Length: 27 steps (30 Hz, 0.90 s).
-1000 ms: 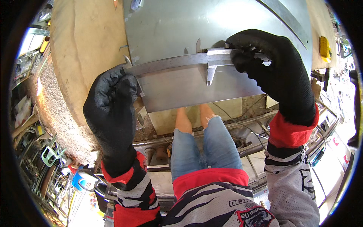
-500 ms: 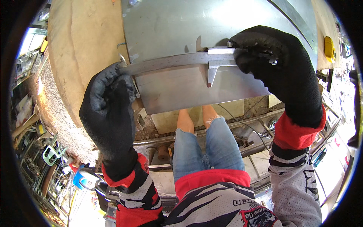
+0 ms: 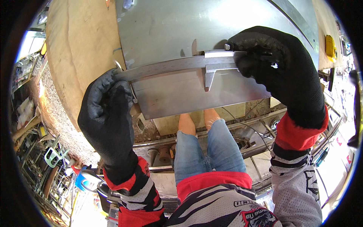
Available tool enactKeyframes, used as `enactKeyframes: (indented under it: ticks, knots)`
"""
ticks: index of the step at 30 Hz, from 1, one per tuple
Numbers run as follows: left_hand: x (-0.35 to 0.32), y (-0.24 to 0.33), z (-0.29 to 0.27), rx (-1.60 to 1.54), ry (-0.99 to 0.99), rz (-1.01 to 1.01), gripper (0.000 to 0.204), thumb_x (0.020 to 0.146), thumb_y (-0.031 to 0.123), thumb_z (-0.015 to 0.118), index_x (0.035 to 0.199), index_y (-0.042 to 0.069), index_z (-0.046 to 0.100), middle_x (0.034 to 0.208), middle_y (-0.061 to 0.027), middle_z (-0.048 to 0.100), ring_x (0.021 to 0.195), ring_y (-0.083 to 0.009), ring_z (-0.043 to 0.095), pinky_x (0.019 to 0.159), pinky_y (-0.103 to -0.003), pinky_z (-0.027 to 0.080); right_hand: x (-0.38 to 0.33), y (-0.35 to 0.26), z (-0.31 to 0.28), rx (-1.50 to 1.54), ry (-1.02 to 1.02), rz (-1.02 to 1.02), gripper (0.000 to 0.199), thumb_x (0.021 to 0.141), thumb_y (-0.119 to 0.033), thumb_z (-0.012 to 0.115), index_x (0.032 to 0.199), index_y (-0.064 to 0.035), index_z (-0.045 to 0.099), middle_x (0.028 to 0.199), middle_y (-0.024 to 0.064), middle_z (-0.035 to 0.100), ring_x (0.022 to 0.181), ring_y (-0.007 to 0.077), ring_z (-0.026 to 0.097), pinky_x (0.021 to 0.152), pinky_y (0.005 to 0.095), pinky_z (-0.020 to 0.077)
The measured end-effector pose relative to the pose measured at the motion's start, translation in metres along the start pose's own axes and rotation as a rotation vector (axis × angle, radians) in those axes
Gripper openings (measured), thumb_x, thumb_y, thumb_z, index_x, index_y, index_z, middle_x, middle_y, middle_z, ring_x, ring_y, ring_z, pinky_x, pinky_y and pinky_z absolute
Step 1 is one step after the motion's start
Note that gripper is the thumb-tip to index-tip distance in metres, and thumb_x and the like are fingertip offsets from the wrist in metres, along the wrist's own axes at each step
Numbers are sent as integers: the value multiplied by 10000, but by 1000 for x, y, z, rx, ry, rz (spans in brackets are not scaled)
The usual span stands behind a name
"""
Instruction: The person uses a digital caliper to measure the thickness of a metal sheet on a workbench. They then use a marker to mark the measured location on the sheet.
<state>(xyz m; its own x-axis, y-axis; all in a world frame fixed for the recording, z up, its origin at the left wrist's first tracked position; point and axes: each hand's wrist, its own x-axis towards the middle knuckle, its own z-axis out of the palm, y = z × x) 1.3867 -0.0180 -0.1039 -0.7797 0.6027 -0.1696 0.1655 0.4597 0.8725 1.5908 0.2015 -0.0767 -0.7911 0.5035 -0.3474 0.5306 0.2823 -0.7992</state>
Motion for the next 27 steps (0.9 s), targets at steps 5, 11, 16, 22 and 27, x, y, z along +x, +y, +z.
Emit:
enactKeyframes:
  ticks: [5,11,16,22,27]
  knots:
    - [0,-1,-1,49,5,4,245,929,16,671,1166,-46,681,936,-70,717,794,-89,630,718,-232,510,-3,4,-6,-65,-35,33,339,851,56,712,1178,-26,689,1066,105,723,929,187,706,882,326,589]
    - [0,-3,-1,13,5,19,253,914,19,691,1160,-44,686,939,-72,718,791,-90,628,723,-239,512,-1,7,-6,-45,-42,-37,324,865,42,713,1181,-17,680,1096,107,723,966,180,701,904,323,582]
    - [-1,-5,0,89,26,66,250,918,21,687,1160,-43,686,935,-69,720,797,-91,633,727,-238,514,-3,2,-7,161,-62,109,334,874,53,700,1199,-12,667,1105,102,723,969,173,696,899,323,582]
    - [-1,-4,1,47,8,57,248,927,27,680,1165,-40,689,932,-66,721,802,-93,639,735,-240,520,-2,6,-7,29,-52,103,392,853,85,692,1231,-13,655,1116,111,722,990,184,701,936,339,577]
    - [-2,-4,0,94,14,70,250,928,39,686,1165,-40,691,935,-64,721,808,-98,640,743,-249,523,-4,10,-7,32,-56,-26,410,834,100,695,1228,-8,655,1117,117,722,1011,194,701,954,343,572]
